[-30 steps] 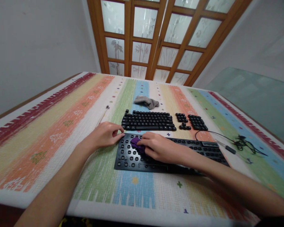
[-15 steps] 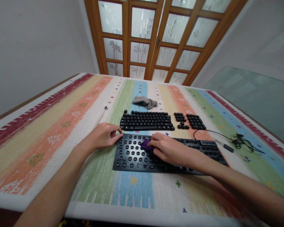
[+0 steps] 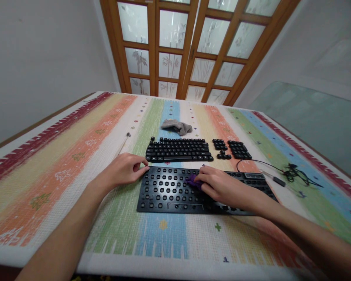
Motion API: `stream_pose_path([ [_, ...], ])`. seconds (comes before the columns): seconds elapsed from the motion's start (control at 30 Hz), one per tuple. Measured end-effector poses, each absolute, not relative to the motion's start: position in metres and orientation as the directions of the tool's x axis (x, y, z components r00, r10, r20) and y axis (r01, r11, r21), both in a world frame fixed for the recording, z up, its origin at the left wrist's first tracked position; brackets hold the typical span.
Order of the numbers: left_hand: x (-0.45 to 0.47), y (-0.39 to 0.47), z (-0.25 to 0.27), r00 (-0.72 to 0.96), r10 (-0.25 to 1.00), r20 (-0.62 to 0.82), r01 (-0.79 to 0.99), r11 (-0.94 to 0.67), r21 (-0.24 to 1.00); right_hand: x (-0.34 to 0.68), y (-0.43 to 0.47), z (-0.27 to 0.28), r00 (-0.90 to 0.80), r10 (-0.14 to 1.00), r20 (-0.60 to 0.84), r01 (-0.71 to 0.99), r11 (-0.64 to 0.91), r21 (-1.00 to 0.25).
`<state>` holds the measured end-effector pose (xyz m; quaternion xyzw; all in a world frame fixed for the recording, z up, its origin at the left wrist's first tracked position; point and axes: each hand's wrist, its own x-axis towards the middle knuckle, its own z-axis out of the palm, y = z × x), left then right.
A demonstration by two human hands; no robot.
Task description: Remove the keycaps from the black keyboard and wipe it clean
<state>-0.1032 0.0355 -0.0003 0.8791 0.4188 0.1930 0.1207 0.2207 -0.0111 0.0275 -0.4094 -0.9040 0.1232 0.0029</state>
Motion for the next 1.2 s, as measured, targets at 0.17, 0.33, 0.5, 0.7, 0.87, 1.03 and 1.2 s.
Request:
stream_pose_path([
  [0.17,-0.104,0.036,0.000,0.573,0.783,0.243,0.689,-0.620,0.376,0.236,-0.012,0.026,-0.630,0.769,-0.108,0.770,0.601,-0.214],
  [0.33,-0.104,0.036,0.001,0.572,0.782,0.247,0.690,-0.621,0.372,0.252,-0.013,0.025,-0.588,0.799,-0.122,0.804,0.562,-0.196],
  [0.5,-0.105,0.037,0.000,0.585,0.773,0.247,0.676,-0.633,0.377,0.268,-0.015,0.023,-0.558,0.822,-0.116,0.822,0.529,-0.208],
  [0.7,-0.107,0.038,-0.003,0.588,0.768,0.255,0.674,-0.639,0.372,0.288,-0.019,0.025,-0.473,0.872,-0.127,0.874,0.446,-0.194],
  [0.87,-0.108,0.039,-0.004,0.593,0.760,0.265,0.667,-0.648,0.367,0.307,-0.023,0.027,-0.402,0.906,-0.136,0.913,0.384,-0.138],
  [1.03,-0.108,0.040,-0.004,0.595,0.759,0.264,0.671,-0.650,0.356,0.325,-0.026,0.027,-0.339,0.931,-0.139,0.935,0.316,-0.164],
  [1.2,-0.107,0.038,-0.001,0.589,0.769,0.249,0.684,-0.638,0.352,0.333,-0.027,0.025,-0.330,0.937,-0.117,0.937,0.311,-0.158],
])
